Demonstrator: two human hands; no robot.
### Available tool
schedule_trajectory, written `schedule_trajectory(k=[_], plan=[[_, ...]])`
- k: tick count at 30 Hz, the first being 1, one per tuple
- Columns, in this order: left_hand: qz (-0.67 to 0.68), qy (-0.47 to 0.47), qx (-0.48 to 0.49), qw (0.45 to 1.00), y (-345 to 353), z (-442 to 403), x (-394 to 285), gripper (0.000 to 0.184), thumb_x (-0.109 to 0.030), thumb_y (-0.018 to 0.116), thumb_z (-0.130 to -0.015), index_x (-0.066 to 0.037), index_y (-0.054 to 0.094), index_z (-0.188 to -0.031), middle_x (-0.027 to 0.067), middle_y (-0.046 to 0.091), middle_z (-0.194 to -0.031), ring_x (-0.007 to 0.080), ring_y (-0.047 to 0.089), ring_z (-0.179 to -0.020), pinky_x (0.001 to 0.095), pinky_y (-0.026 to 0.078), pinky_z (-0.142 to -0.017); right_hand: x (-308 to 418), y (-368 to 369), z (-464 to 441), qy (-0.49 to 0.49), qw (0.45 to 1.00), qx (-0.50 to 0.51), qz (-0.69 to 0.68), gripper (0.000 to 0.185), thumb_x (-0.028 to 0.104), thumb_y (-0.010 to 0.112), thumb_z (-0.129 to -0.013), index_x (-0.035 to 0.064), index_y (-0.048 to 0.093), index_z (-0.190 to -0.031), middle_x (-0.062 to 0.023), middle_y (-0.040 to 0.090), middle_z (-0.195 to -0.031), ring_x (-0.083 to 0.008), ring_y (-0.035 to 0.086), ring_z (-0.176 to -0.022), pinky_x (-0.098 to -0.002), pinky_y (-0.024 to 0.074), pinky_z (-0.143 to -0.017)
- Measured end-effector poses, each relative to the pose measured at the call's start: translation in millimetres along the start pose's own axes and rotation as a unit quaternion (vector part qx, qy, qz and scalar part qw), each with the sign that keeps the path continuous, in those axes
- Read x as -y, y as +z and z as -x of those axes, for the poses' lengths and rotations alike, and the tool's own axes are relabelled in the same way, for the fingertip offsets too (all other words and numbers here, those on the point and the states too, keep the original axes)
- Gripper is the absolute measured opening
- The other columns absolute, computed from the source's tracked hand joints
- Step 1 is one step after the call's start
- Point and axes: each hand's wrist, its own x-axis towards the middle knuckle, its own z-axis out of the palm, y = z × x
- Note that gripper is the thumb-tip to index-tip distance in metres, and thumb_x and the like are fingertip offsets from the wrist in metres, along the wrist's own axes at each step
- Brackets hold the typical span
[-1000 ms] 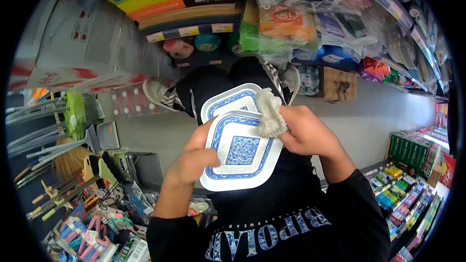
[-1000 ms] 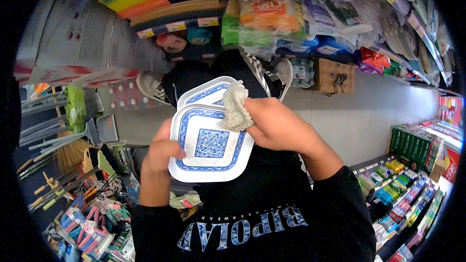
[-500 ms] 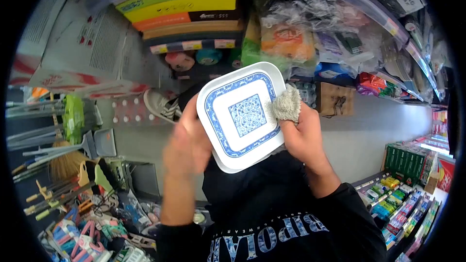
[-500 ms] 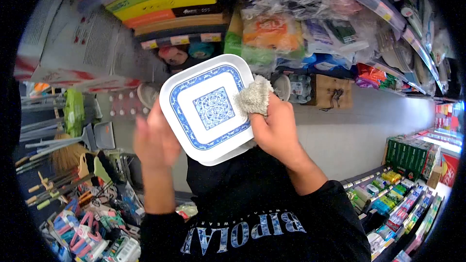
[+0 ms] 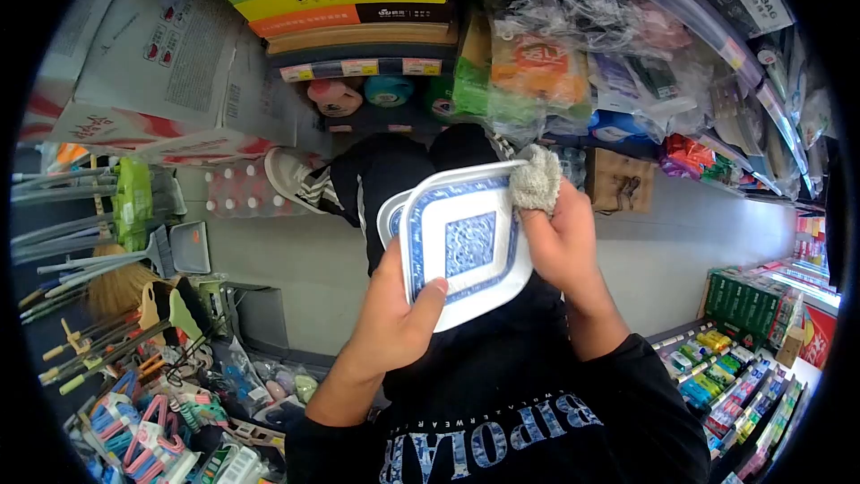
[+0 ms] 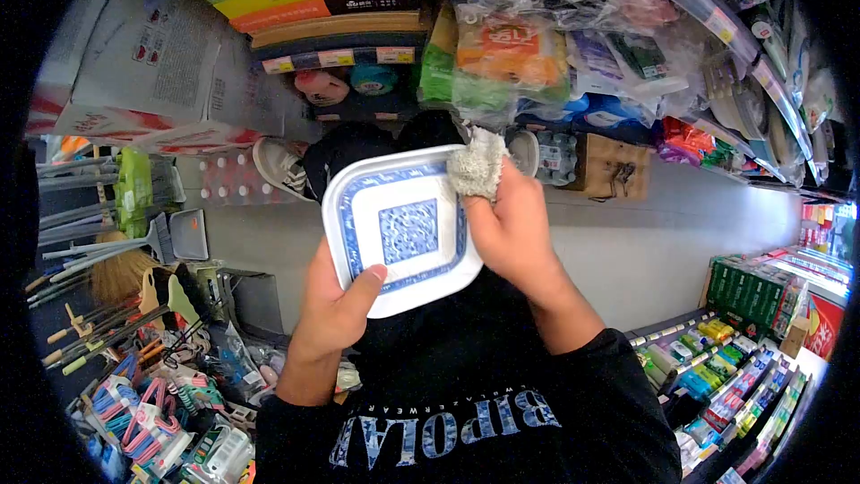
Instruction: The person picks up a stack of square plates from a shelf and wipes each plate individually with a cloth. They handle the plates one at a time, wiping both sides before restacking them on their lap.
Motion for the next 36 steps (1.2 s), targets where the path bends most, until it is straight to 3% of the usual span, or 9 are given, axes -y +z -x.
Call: schedule_trajectory(k=[3, 4, 10, 13, 19, 28, 31, 34, 36], plan=[[-0.01, -0.022, 0.018, 1.0, -4, 2, 2, 0.056, 0.006, 0.052, -0.09, 0.01, 0.038, -0.144, 0.0205, 0.06, -0.13, 0.0235, 0.06, -0.121, 0.0357, 0.044, -0.106, 11, -16, -10, 0.016, 0.995, 0.101, 0.014, 0.021, 0.004, 0.057, -0.088, -0.0026, 0.065, -0.106, -0.0197, 0.072, -0.088, -0.0344, 0.073, -0.083, -0.0385, 0.054, -0.075], [-0.02, -0.03, 0.027, 0.999, -7, 2, -1, 0.056, 0.006, 0.052, -0.09, 0.01, 0.038, -0.144, 0.0201, 0.061, -0.13, 0.023, 0.06, -0.121, 0.0357, 0.045, -0.106, 9, -19, -11, 0.014, 0.992, 0.125, 0.025, 0.019, 0.004, 0.059, -0.087, -0.0023, 0.065, -0.103, -0.0225, 0.07, -0.087, -0.0396, 0.071, -0.082, -0.0406, 0.0537, -0.073], [-0.018, -0.095, 0.139, 0.986, -40, -12, -2, 0.056, 0.006, 0.053, -0.088, 0.01, 0.041, -0.142, 0.016, 0.063, -0.126, 0.0197, 0.061, -0.117, 0.0343, 0.047, -0.103, -3, -32, -10, -0.09, 0.944, 0.265, 0.175, 0.017, 0.006, 0.062, -0.08, -0.005, 0.056, -0.092, -0.0269, 0.063, -0.08, -0.0503, 0.062, -0.08, -0.0524, 0.0512, -0.07], [-0.002, -0.132, 0.194, 0.972, -52, -20, -6, 0.055, 0.006, 0.054, -0.088, 0.009, 0.042, -0.141, 0.0136, 0.063, -0.125, 0.0189, 0.061, -0.115, 0.0342, 0.049, -0.102, 7, -27, -12, -0.116, 0.926, 0.307, 0.188, 0.02, 0.006, 0.062, -0.078, -0.0049, 0.053, -0.091, -0.0267, 0.061, -0.077, -0.0503, 0.062, -0.078, -0.0553, 0.0504, -0.07], [-0.025, -0.197, 0.27, 0.942, -63, -36, -21, 0.058, 0.007, 0.053, -0.085, 0.008, 0.043, -0.142, 0.0137, 0.063, -0.125, 0.019, 0.061, -0.116, 0.0346, 0.05, -0.101, 12, -19, -12, -0.081, 0.916, 0.359, 0.16, 0.023, 0.008, 0.063, -0.079, -0.005, 0.054, -0.096, -0.0274, 0.062, -0.076, -0.0483, 0.064, -0.077, -0.0547, 0.0517, -0.07], [-0.009, -0.224, 0.368, 0.902, -66, -58, -21, 0.061, 0.001, 0.061, -0.086, 0.006, 0.044, -0.144, 0.0121, 0.063, -0.13, 0.0175, 0.062, -0.118, 0.0353, 0.05, -0.103, 20, -5, -18, -0.089, 0.944, 0.308, 0.082, 0.022, 0.007, 0.061, -0.079, -0.0058, 0.057, -0.096, -0.0277, 0.063, -0.079, -0.049, 0.064, -0.078, -0.0532, 0.0519, -0.071], [-0.048, -0.224, 0.416, 0.88, -67, -65, -18, 0.06, 0.0, 0.062, -0.085, 0.005, 0.045, -0.143, 0.0114, 0.064, -0.129, 0.0167, 0.064, -0.114, 0.035, 0.052, -0.1, 21, -5, -22, -0.1, 0.933, 0.336, 0.077, 0.02, 0.006, 0.06, -0.078, -0.0061, 0.057, -0.094, -0.0286, 0.063, -0.08, -0.0498, 0.063, -0.08, -0.0542, 0.051, -0.072], [-0.084, -0.278, 0.45, 0.844, -61, -71, -32, 0.048, 0.004, 0.058, -0.08, 0.005, 0.056, -0.129, 0.0118, 0.069, -0.113, 0.0163, 0.065, -0.105, 0.0333, 0.053, -0.094, 27, -4, -27, -0.122, 0.906, 0.401, 0.06, 0.021, 0.004, 0.06, -0.076, -0.0062, 0.057, -0.094, -0.0289, 0.062, -0.08, -0.0506, 0.063, -0.082, -0.0548, 0.0502, -0.074], [-0.133, -0.28, 0.525, 0.793, -60, -81, -36, 0.046, 0.003, 0.061, -0.08, 0.006, 0.059, -0.126, 0.0114, 0.07, -0.111, 0.0168, 0.066, -0.104, 0.0338, 0.053, -0.094, 31, -1, -26, -0.113, 0.882, 0.456, 0.044, 0.022, 0.004, 0.059, -0.075, -0.0065, 0.057, -0.094, -0.0289, 0.062, -0.08, -0.0505, 0.063, -0.083, -0.0548, 0.05, -0.075]])
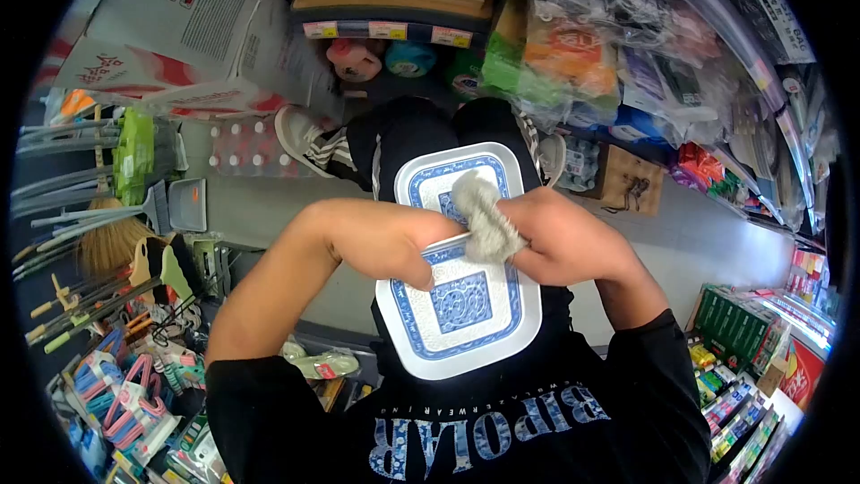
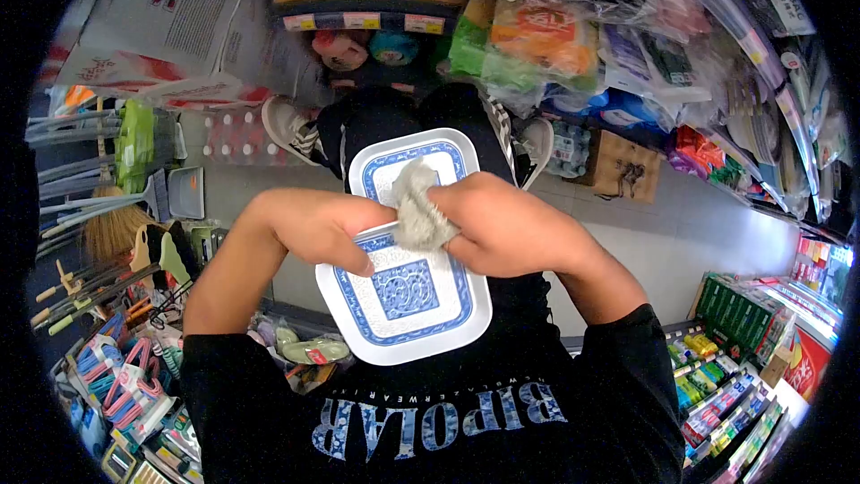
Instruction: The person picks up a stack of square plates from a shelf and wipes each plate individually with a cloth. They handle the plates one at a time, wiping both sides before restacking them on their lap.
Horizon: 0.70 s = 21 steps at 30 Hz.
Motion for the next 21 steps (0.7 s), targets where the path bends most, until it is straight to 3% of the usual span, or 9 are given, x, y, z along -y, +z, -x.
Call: schedule_trajectory(k=[2, 5, 7, 9, 10, 13, 14, 17, 21], plan=[[-0.074, -0.033, 0.036, 0.996, -8, 1, -11, 0.039, -0.005, 0.067, -0.084, 0.006, 0.063, -0.121, 0.0107, 0.071, -0.108, 0.018, 0.066, -0.101, 0.0342, 0.053, -0.093, 7, 2, -4, 0.007, 0.999, 0.029, -0.026, 0.023, 0.002, 0.059, -0.073, -0.0067, 0.057, -0.094, -0.029, 0.063, -0.081, -0.0506, 0.063, -0.083, -0.0551, 0.0495, -0.076], [-0.181, 0.014, -0.053, 0.982, -18, 5, -9, 0.031, -0.017, 0.071, -0.091, 0.007, 0.067, -0.112, 0.0104, 0.073, -0.096, 0.0162, 0.068, -0.088, 0.0334, 0.055, -0.076, 1, 9, -3, 0.027, 0.999, -0.029, 0.019, 0.025, 0.002, 0.059, -0.074, -0.0062, 0.059, -0.097, -0.0292, 0.064, -0.084, -0.0497, 0.063, -0.085, -0.0518, 0.0516, -0.076], [-0.092, -0.031, -0.165, 0.981, -25, 10, -13, 0.029, -0.025, 0.069, -0.097, 0.003, 0.07, -0.106, 0.0046, 0.071, -0.087, 0.0086, 0.065, -0.078, 0.0272, 0.052, -0.067, -1, 5, -1, 0.026, 0.994, -0.103, -0.008, 0.027, 0.002, 0.058, -0.076, -0.0058, 0.062, -0.101, -0.0274, 0.067, -0.086, -0.046, 0.067, -0.084, -0.0475, 0.0534, -0.077], [0.125, 0.094, -0.333, 0.93, -23, 16, -5, 0.031, -0.029, 0.064, -0.1, 0.001, 0.072, -0.102, 0.0044, 0.072, -0.088, 0.0063, 0.064, -0.077, 0.0253, 0.051, -0.067, -4, 4, 1, 0.043, 0.978, -0.202, -0.029, 0.028, 0.001, 0.057, -0.078, -0.0054, 0.064, -0.105, -0.025, 0.069, -0.088, -0.0407, 0.07, -0.083, -0.0435, 0.0545, -0.077], [0.185, 0.153, -0.348, 0.906, -24, 21, 2, 0.037, -0.031, 0.062, -0.1, 0.001, 0.066, -0.118, 0.009, 0.072, -0.101, 0.0103, 0.067, -0.088, 0.0268, 0.053, -0.076, -4, 5, 1, 0.06, 0.962, -0.264, -0.036, 0.028, 0.001, 0.056, -0.08, -0.0051, 0.065, -0.106, -0.0235, 0.07, -0.089, -0.0371, 0.072, -0.083, -0.0416, 0.0547, -0.077], [0.233, 0.299, -0.463, 0.801, 18, 11, 6, 0.054, -0.032, 0.062, -0.099, 0.006, 0.051, -0.137, 0.0119, 0.071, -0.105, 0.0143, 0.068, -0.092, 0.0262, 0.054, -0.079, -5, 5, 4, 0.106, 0.915, -0.389, -0.037, 0.025, 0.003, 0.057, -0.088, -0.0045, 0.066, -0.11, -0.018, 0.074, -0.092, -0.0233, 0.072, -0.083, -0.0361, 0.0543, -0.077], [0.228, 0.333, -0.455, 0.794, 30, 8, 16, 0.063, -0.018, 0.058, -0.1, 0.005, 0.031, -0.152, 0.0182, 0.064, -0.125, 0.0182, 0.064, -0.112, 0.03, 0.05, -0.096, -9, 4, 6, 0.121, 0.907, -0.403, -0.035, 0.025, 0.004, 0.058, -0.088, -0.0042, 0.066, -0.11, -0.0177, 0.074, -0.092, -0.0223, 0.072, -0.084, -0.0355, 0.0542, -0.077], [0.181, 0.386, -0.613, 0.665, 60, -35, 18, 0.063, -0.009, 0.057, -0.098, 0.005, 0.03, -0.153, 0.0198, 0.061, -0.132, 0.0193, 0.06, -0.119, 0.0325, 0.045, -0.104, -12, 11, 7, 0.126, 0.903, -0.41, -0.037, 0.025, 0.004, 0.058, -0.088, -0.0034, 0.066, -0.111, -0.0179, 0.074, -0.093, -0.0216, 0.072, -0.083, -0.0342, 0.0537, -0.076], [0.142, 0.365, -0.632, 0.668, 65, -33, 37, 0.058, 0.003, 0.049, -0.093, 0.007, 0.036, -0.15, 0.0193, 0.057, -0.136, 0.0193, 0.056, -0.124, 0.0328, 0.041, -0.108, -10, 18, 3, 0.117, 0.918, -0.378, -0.031, 0.025, 0.002, 0.056, -0.087, -0.0038, 0.065, -0.109, -0.0219, 0.071, -0.089, -0.031, 0.073, -0.081, -0.0364, 0.0536, -0.073]])
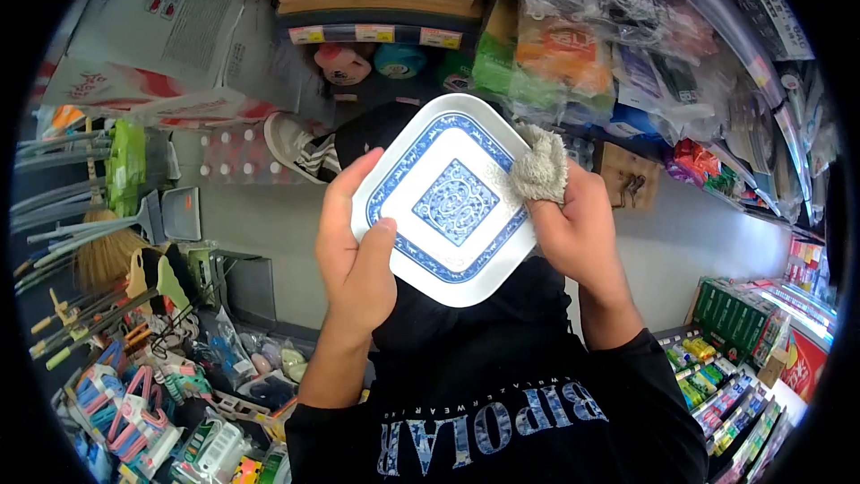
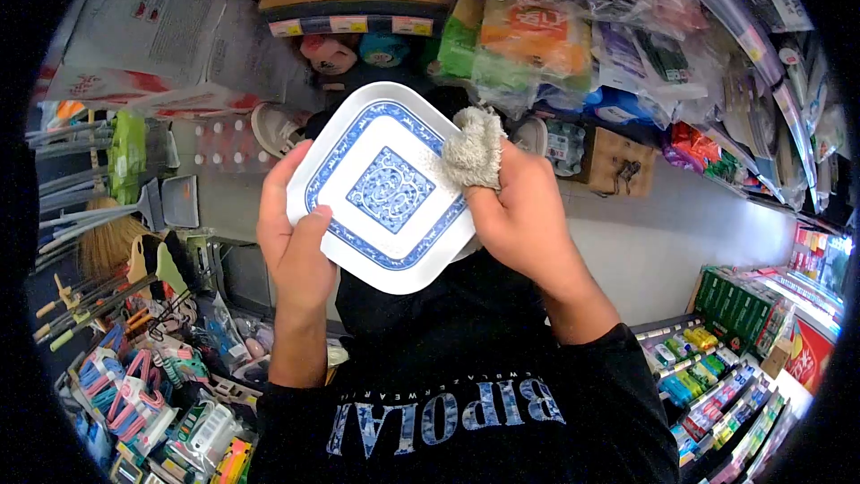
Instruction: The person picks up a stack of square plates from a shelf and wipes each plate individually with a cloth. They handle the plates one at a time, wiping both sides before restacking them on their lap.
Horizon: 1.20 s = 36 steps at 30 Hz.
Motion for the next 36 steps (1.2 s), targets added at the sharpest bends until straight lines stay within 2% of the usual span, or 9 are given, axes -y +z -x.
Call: schedule_trajectory(k=[1, 5, 7, 11, 16, 20, 25, 29, 36], plan=[[-0.029, 0.007, 0.005, 1.0, -2, 1, 0, 0.061, 0.006, 0.047, -0.086, 0.009, 0.04, -0.146, 0.022, 0.057, -0.138, 0.0236, 0.058, -0.125, 0.0359, 0.043, -0.109, 1, -4, 1, 0.01, 1.0, 0.016, 0.005, 0.025, 0.003, 0.056, -0.086, -0.0039, 0.065, -0.109, -0.0227, 0.07, -0.088, -0.0337, 0.072, -0.08, -0.0372, 0.0537, -0.073], [-0.067, -0.015, 0.066, 0.995, -6, 0, -22, 0.058, 0.006, 0.046, -0.088, 0.009, 0.041, -0.146, 0.0204, 0.058, -0.135, 0.0215, 0.059, -0.123, 0.0345, 0.044, -0.107, 2, -13, -9, -0.007, 0.995, 0.096, 0.038, 0.026, 0.005, 0.055, -0.084, -0.004, 0.064, -0.106, -0.0262, 0.067, -0.086, -0.0446, 0.068, -0.081, -0.0427, 0.0538, -0.073], [-0.049, -0.043, 0.097, 0.993, -8, -3, -33, 0.053, 0.006, 0.043, -0.092, 0.008, 0.043, -0.145, 0.0186, 0.059, -0.133, 0.0186, 0.059, -0.121, 0.0317, 0.044, -0.105, 1, -13, -12, -0.042, 0.993, 0.102, 0.045, 0.026, 0.005, 0.054, -0.082, -0.0041, 0.064, -0.105, -0.0272, 0.066, -0.086, -0.0471, 0.066, -0.083, -0.0451, 0.0535, -0.074], [-0.071, -0.039, 0.175, 0.981, -12, -14, -39, 0.054, 0.006, 0.043, -0.09, 0.008, 0.043, -0.145, 0.0175, 0.06, -0.13, 0.0173, 0.059, -0.119, 0.0308, 0.045, -0.104, 7, -12, -17, -0.065, 0.991, 0.115, 0.036, 0.029, 0.004, 0.053, -0.08, -0.0046, 0.064, -0.105, -0.0291, 0.066, -0.088, -0.0494, 0.064, -0.087, -0.0474, 0.0533, -0.075], [-0.044, -0.058, 0.205, 0.976, -11, -18, -37, 0.056, 0.006, 0.044, -0.088, 0.009, 0.043, -0.144, 0.0162, 0.061, -0.13, 0.0162, 0.059, -0.118, 0.0305, 0.046, -0.103, 16, -16, -23, -0.026, 0.991, 0.129, 0.029, 0.024, 0.006, 0.054, -0.083, -0.0054, 0.064, -0.102, -0.0279, 0.068, -0.088, -0.0464, 0.067, -0.084, -0.0464, 0.0533, -0.075], [-0.047, -0.088, 0.205, 0.974, -7, -19, -42, 0.061, 0.001, 0.049, -0.083, 0.01, 0.045, -0.143, 0.0182, 0.062, -0.131, 0.0197, 0.061, -0.121, 0.0336, 0.046, -0.104, 15, -18, -28, -0.029, 0.989, 0.141, 0.024, 0.021, 0.007, 0.055, -0.085, -0.0059, 0.064, -0.099, -0.0266, 0.069, -0.087, -0.0434, 0.069, -0.081, -0.0452, 0.0533, -0.074], [-0.035, -0.155, 0.22, 0.962, -6, -24, -45, 0.062, -0.001, 0.051, -0.079, 0.008, 0.049, -0.141, 0.0165, 0.063, -0.129, 0.0186, 0.062, -0.118, 0.0333, 0.049, -0.101, 16, -17, -35, -0.042, 0.983, 0.172, 0.05, 0.02, 0.008, 0.056, -0.086, -0.0063, 0.065, -0.098, -0.0278, 0.068, -0.087, -0.0443, 0.067, -0.08, -0.0444, 0.0532, -0.072], [-0.032, -0.169, 0.237, 0.956, -16, -31, -40, 0.063, -0.004, 0.054, -0.077, 0.006, 0.052, -0.139, 0.0149, 0.065, -0.126, 0.0174, 0.063, -0.116, 0.0326, 0.05, -0.098, 18, -18, -36, -0.043, 0.976, 0.202, 0.068, 0.02, 0.008, 0.057, -0.086, -0.0064, 0.065, -0.097, -0.0274, 0.067, -0.084, -0.0452, 0.066, -0.077, -0.0438, 0.0528, -0.07], [-0.044, -0.183, 0.284, 0.94, -19, -37, -48, 0.06, -0.007, 0.056, -0.077, 0.005, 0.051, -0.135, 0.0128, 0.066, -0.119, 0.0167, 0.063, -0.112, 0.0313, 0.051, -0.095, 10, -18, -36, -0.042, 0.963, 0.267, 0.012, 0.02, 0.009, 0.06, -0.085, -0.0045, 0.066, -0.098, -0.0205, 0.069, -0.079, -0.0354, 0.069, -0.069, -0.0422, 0.0527, -0.067]])
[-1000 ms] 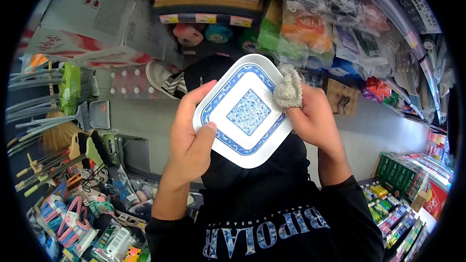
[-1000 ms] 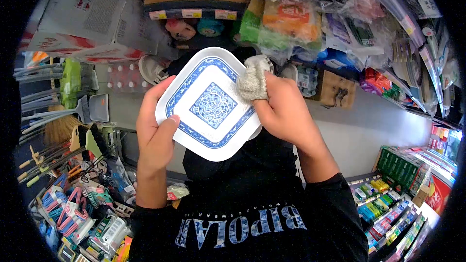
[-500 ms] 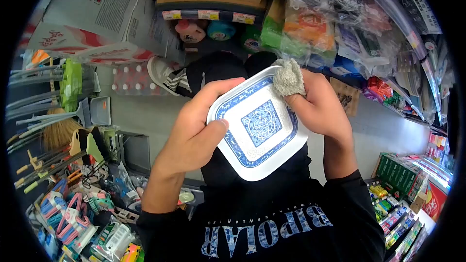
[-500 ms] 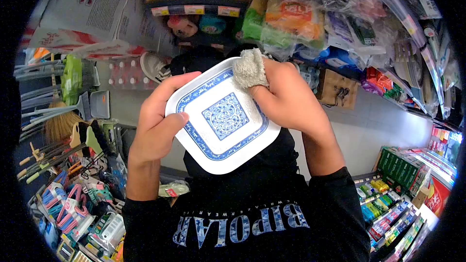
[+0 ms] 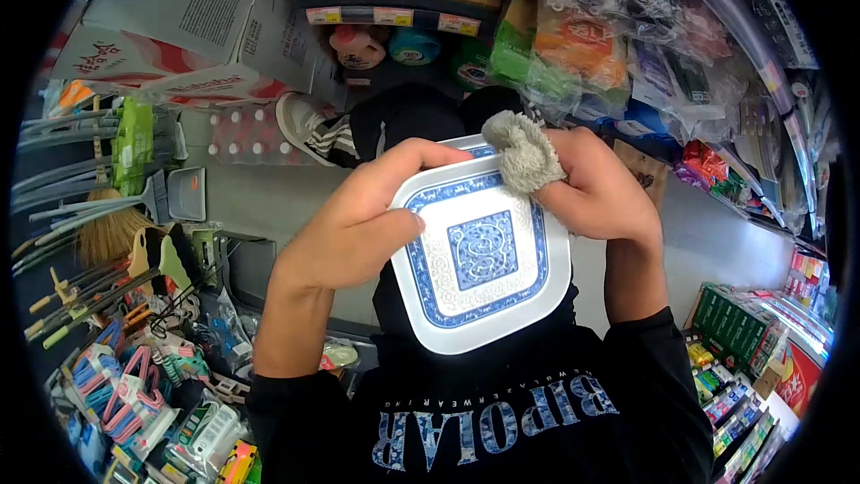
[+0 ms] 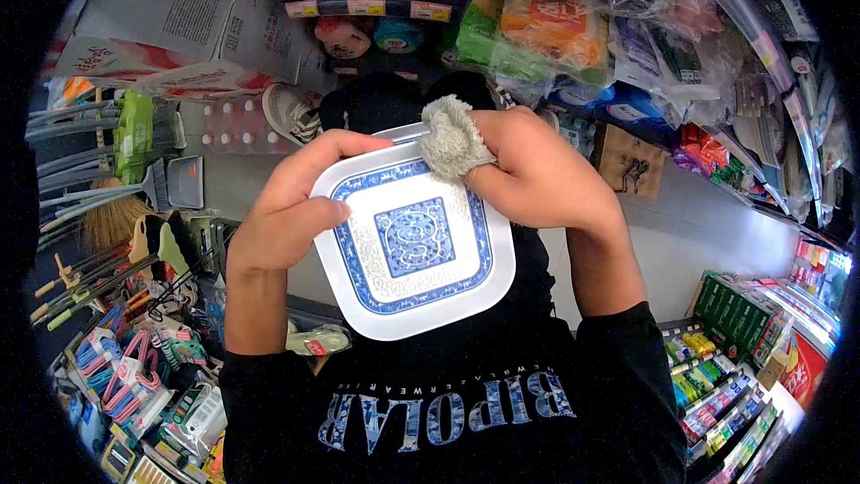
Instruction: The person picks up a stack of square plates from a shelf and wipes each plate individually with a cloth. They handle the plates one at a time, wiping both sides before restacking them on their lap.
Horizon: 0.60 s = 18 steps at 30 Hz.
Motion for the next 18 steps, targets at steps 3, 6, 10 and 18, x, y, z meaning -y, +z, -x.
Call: schedule_trajectory(k=[3, 6, 10, 18], plan=[[0.021, -0.016, 0.04, 0.999, -3, 1, 2, 0.058, -0.006, 0.056, -0.077, 0.003, 0.046, -0.133, 0.0122, 0.066, -0.115, 0.0161, 0.064, -0.107, 0.0305, 0.051, -0.092, 3, -12, 1, 0.005, 0.994, 0.107, -0.035, 0.021, 0.01, 0.061, -0.084, -0.0036, 0.067, -0.1, -0.0185, 0.07, -0.083, -0.0304, 0.07, -0.073, -0.0411, 0.0528, -0.068], [0.062, -0.04, 0.091, 0.993, -12, -1, 10, 0.056, -0.005, 0.057, -0.078, 0.0, 0.041, -0.131, 0.0123, 0.066, -0.112, 0.0154, 0.064, -0.103, 0.0296, 0.052, -0.089, 5, -12, -1, -0.042, 0.974, 0.206, -0.079, 0.024, 0.009, 0.063, -0.083, -0.0034, 0.066, -0.103, -0.0186, 0.071, -0.09, -0.029, 0.07, -0.078, -0.041, 0.0529, -0.07], [0.072, -0.08, 0.159, 0.981, -18, -13, 10, 0.052, -0.006, 0.059, -0.085, -0.004, 0.037, -0.132, 0.0117, 0.066, -0.11, 0.0128, 0.063, -0.097, 0.0281, 0.052, -0.084, 3, 7, -1, -0.045, 0.96, 0.251, -0.114, 0.026, 0.006, 0.063, -0.083, -0.0026, 0.064, -0.107, -0.0186, 0.07, -0.092, -0.0293, 0.07, -0.083, -0.0413, 0.0529, -0.074], [-0.166, -0.031, 0.055, 0.984, -9, -26, 4, 0.031, -0.035, 0.048, -0.109, -0.007, 0.047, -0.121, 0.0024, 0.056, -0.096, 0.007, 0.051, -0.089, 0.0244, 0.045, -0.076, 11, 28, 11, 0.002, 0.981, 0.177, -0.081, 0.021, 0.004, 0.062, -0.085, -0.0002, 0.062, -0.106, -0.0185, 0.07, -0.087, -0.0351, 0.072, -0.082, -0.0428, 0.0544, -0.074]])
